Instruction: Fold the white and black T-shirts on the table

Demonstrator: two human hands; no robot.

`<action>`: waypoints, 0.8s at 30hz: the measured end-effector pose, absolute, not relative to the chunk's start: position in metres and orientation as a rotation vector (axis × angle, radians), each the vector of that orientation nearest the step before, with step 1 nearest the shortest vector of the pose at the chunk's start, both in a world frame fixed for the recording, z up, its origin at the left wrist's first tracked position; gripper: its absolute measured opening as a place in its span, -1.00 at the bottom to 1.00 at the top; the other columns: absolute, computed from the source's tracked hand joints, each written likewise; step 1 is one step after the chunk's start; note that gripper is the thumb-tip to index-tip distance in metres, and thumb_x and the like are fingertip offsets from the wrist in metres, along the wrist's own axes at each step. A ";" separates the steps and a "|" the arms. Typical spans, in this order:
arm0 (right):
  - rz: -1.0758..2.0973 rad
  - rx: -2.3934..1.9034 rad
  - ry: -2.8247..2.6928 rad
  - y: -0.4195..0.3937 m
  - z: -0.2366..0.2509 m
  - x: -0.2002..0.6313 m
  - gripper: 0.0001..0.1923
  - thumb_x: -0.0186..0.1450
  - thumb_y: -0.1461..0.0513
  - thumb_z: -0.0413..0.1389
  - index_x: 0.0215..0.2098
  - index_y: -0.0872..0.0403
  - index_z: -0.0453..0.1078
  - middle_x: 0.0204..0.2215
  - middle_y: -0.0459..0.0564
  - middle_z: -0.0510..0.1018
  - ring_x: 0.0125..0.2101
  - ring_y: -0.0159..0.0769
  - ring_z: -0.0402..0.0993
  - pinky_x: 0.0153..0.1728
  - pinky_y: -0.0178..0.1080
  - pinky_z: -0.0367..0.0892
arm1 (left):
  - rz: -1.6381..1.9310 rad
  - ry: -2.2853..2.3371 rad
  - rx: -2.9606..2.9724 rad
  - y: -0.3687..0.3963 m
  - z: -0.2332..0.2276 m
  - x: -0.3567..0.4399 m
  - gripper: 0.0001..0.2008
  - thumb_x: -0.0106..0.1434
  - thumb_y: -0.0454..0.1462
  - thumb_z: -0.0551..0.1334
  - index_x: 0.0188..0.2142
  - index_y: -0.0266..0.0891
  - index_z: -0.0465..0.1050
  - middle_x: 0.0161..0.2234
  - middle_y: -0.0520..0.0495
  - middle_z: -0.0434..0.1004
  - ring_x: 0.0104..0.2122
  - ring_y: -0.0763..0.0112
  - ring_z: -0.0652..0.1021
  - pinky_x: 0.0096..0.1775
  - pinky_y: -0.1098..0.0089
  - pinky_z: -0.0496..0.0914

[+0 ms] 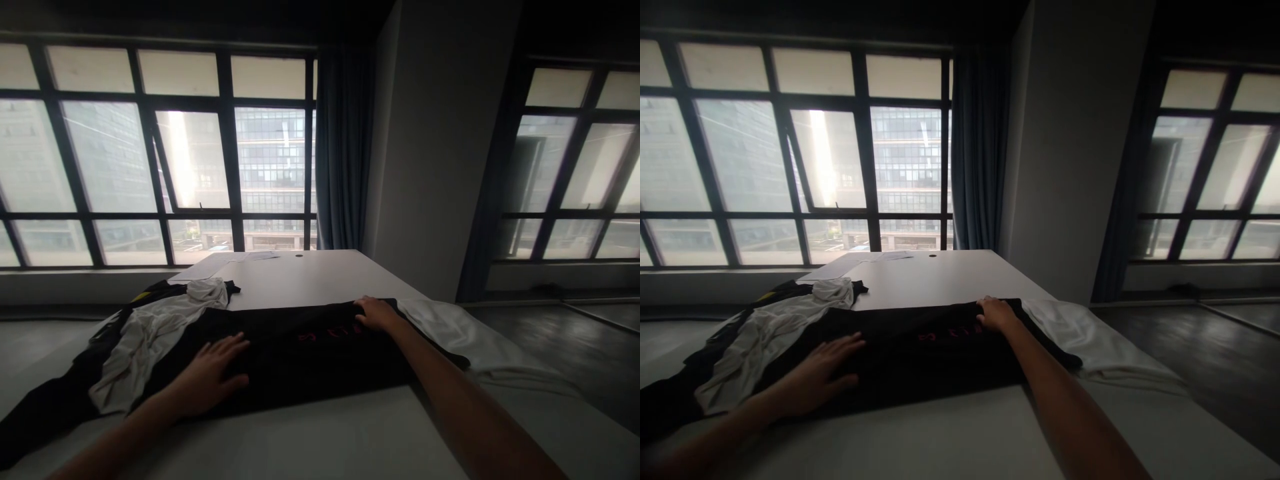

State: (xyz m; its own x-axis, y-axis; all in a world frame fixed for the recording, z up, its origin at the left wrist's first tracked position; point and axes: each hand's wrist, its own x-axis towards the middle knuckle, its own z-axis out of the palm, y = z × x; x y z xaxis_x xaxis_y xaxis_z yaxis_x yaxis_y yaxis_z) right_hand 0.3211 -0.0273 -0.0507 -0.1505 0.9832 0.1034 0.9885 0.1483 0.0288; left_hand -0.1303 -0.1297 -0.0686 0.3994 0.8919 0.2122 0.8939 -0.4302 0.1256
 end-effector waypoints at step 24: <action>0.205 -1.984 -2.589 -0.002 -0.010 0.222 -0.63 0.25 0.09 0.27 -0.08 0.16 0.49 -0.10 0.17 0.55 -0.09 -0.03 0.50 -0.07 0.01 0.42 | -0.146 -1.515 -2.849 -0.135 -0.086 -0.134 -0.46 0.44 0.01 -0.03 0.37 0.08 0.05 0.41 -0.04 -0.08 0.38 0.08 0.02 0.29 -0.16 -0.04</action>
